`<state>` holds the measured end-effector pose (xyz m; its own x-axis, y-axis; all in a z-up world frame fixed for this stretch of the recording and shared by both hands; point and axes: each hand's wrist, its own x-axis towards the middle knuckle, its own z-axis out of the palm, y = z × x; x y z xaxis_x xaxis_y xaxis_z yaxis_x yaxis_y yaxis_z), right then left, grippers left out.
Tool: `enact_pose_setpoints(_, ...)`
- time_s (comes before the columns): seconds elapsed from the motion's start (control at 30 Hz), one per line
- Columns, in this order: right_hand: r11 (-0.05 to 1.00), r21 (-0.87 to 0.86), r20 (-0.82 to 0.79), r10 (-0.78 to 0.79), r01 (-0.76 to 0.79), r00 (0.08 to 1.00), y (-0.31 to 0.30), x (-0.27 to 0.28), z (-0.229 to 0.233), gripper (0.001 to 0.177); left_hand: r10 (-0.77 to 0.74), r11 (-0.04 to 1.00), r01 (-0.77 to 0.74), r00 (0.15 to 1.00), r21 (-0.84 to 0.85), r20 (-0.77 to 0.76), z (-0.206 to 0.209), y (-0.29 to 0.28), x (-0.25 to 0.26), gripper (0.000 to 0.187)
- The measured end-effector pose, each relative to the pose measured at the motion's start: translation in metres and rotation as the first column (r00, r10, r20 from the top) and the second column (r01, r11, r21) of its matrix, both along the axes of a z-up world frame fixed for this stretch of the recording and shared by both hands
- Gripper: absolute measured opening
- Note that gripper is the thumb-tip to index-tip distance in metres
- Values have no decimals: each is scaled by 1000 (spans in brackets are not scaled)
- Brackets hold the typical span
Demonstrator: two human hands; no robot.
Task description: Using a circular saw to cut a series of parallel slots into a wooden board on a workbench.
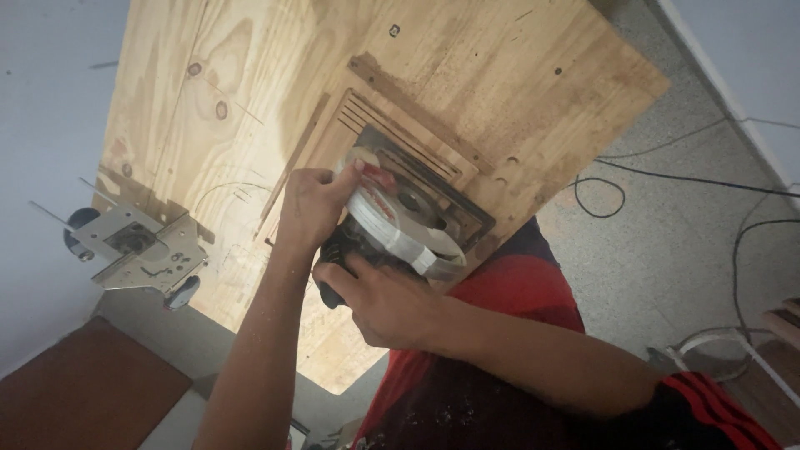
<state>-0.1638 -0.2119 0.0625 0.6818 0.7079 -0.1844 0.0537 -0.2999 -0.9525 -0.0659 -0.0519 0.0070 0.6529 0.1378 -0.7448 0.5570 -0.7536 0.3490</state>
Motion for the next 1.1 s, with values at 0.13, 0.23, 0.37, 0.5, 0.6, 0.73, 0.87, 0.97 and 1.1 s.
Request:
enact_pose_setpoints(0.13,1000,18,7,1,-1,1000,0,7,3,62,-3,1000,3,1000,-3,1,6,0,4,62)
enact_pose_setpoints(0.23,1000,21,41,-20,19,999,5,2,-7,64,12,1000,-12,1000,5,-1,8,-4,6,65)
enact_pose_setpoints(0.37,999,40,18,-20,20,1000,5,7,-5,63,3,1000,-3,1000,6,-21,2,4,9,66)
enact_pose_setpoints(0.5,999,38,46,-30,28,998,7,11,-4,59,-13,1000,13,1000,29,-11,-12,15,9,66)
enact_pose_setpoints(0.6,999,14,80,-31,30,996,14,8,-11,61,-14,1000,14,1000,16,-13,-3,13,14,67)
enact_pose_setpoints(0.73,999,-13,127,-39,41,991,19,10,-13,66,4,1000,-4,1000,17,11,6,11,21,66)
enact_pose_setpoints(0.87,999,-21,120,-37,40,992,24,14,-12,69,11,1000,-11,1000,9,16,3,18,26,72)
enact_pose_setpoints(0.97,1000,-11,108,-25,27,994,27,20,-11,67,7,999,-7,1000,32,2,7,19,30,69)
enact_pose_setpoints(1.1,997,19,89,-70,68,994,33,24,-12,64,-10,1000,9,999,20,35,1,30,36,70)
